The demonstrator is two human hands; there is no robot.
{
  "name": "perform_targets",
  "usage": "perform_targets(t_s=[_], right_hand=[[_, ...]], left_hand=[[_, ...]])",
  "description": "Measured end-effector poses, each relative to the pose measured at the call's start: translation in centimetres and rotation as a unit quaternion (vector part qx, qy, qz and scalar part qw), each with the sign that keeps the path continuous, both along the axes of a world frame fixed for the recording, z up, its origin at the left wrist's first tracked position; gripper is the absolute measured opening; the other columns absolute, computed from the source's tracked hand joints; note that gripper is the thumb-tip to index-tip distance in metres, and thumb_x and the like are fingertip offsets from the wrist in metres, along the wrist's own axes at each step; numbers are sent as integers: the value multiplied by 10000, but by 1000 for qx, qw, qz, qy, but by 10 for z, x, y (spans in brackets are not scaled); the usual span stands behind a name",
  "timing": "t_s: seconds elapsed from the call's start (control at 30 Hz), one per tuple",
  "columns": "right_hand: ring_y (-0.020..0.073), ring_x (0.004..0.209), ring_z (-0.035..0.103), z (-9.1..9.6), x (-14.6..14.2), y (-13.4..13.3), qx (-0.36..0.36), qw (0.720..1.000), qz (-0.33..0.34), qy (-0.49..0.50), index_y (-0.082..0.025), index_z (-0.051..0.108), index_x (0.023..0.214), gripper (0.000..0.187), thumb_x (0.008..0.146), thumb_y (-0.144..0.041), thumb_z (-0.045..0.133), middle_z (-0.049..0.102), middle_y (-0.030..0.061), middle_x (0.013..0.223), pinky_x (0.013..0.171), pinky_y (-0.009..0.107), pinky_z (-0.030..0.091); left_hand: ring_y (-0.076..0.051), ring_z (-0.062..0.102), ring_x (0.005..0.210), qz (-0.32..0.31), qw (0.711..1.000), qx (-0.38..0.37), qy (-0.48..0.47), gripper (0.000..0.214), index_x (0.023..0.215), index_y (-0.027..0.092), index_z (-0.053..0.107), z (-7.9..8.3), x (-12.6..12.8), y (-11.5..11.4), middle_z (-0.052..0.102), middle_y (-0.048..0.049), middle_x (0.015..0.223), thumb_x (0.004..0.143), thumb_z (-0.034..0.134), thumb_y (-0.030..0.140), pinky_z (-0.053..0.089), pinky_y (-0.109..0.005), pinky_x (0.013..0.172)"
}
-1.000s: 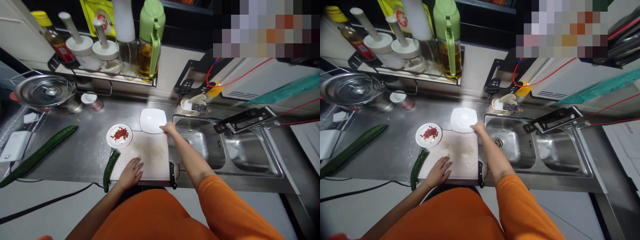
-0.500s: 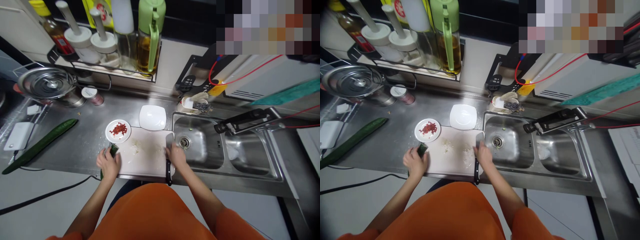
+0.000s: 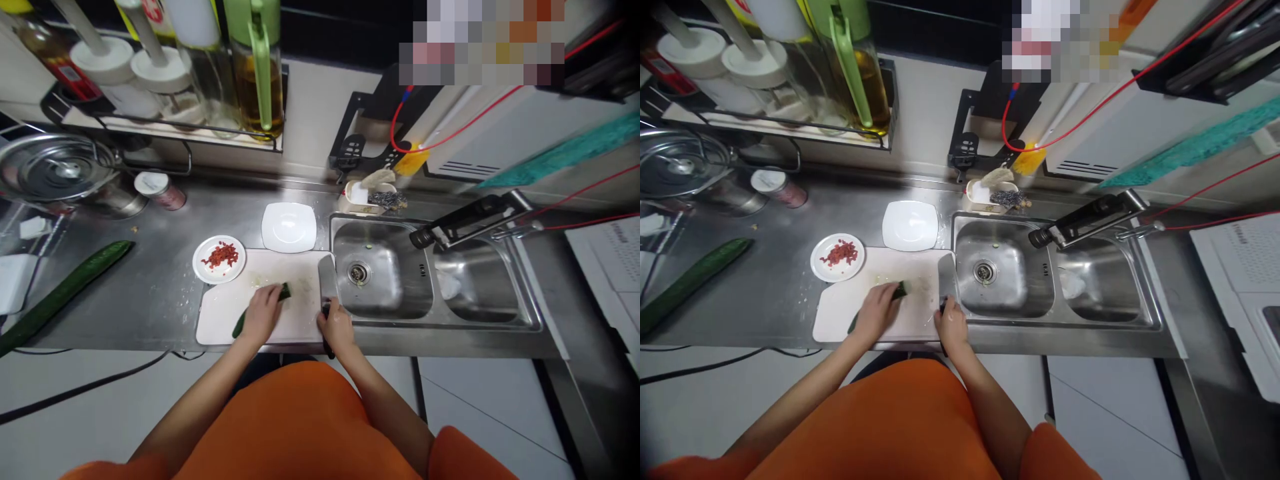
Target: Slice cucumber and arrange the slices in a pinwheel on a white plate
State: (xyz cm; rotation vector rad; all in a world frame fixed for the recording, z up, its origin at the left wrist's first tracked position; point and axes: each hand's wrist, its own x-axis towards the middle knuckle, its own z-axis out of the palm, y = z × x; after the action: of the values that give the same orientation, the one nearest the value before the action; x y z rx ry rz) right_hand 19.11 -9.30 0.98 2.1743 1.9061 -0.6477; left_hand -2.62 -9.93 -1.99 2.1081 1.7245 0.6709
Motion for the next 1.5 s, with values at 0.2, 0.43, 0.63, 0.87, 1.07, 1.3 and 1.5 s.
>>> perform_targets(t_s=[0.2, 0.43, 0.63, 0.87, 1.07, 1.3, 1.5], right_hand=[[228, 898, 623, 4, 13, -8, 88, 992, -25, 88, -134, 529, 1119, 342, 784, -165, 467, 643, 122, 984, 805, 306, 453], [196, 839, 619, 22, 2, -17, 53, 971, 45, 228, -155, 539, 1132, 408, 734, -133, 450, 659, 74, 902, 777, 264, 454], [196, 868, 624, 21, -8, -6, -13, 974, 74, 212, -163, 553, 1130, 358, 780, -133, 480, 684, 78, 921, 791, 258, 435], [196, 915, 629, 27, -12, 2, -63, 977, 124, 160, -154, 538, 1144, 261, 906, -202, 441, 674, 95, 978, 799, 269, 420], [218, 952, 634, 33, -29, 9, -99, 984, 145, 31, -142, 501, 1148, 271, 908, -106, 381, 577, 161, 1135, 787, 299, 462], [202, 911, 651, 34, -36, 16, -98, 973, 208, 19, -162, 463, 1234, 369, 941, -69, 258, 624, 135, 1035, 743, 277, 491], [207, 875, 660, 61, -27, 2, -112, 970, 218, 4, -171, 409, 1329, 435, 924, -62, 297, 623, 132, 1021, 703, 265, 491]], left_hand=[[-231, 582, 963, 7, 996, -73, -47, 390, 1266, 191, 549, -12, 28, 5, 587, -107, 1044, 884, 483, 235, 504, -391, 874], [-243, 587, 992, 3, 996, -75, -38, 348, 1249, 191, 542, -12, 7, -2, 649, -94, 1076, 916, 443, 219, 489, -431, 913], [-278, 537, 1119, 20, 999, -32, 4, 366, 1250, 183, 547, -10, 14, -6, 574, -137, 1199, 904, 508, 297, 475, -450, 964], [-258, 568, 1064, 17, 999, -45, 5, 393, 1280, 183, 524, -10, 11, -4, 631, -117, 1139, 894, 509, 254, 478, -432, 959], [-238, 583, 1099, 12, 1000, -15, -16, 347, 1238, 202, 564, -12, 10, -4, 636, -101, 1203, 901, 495, 241, 487, -408, 966], [-232, 611, 1071, -4, 1000, -12, -10, 343, 1231, 193, 578, -10, 6, -5, 656, -99, 1194, 903, 490, 237, 495, -396, 961], [-230, 614, 1072, -7, 1000, 4, 2, 325, 1222, 188, 585, -7, 7, -7, 665, -105, 1175, 920, 480, 248, 490, -392, 958]])
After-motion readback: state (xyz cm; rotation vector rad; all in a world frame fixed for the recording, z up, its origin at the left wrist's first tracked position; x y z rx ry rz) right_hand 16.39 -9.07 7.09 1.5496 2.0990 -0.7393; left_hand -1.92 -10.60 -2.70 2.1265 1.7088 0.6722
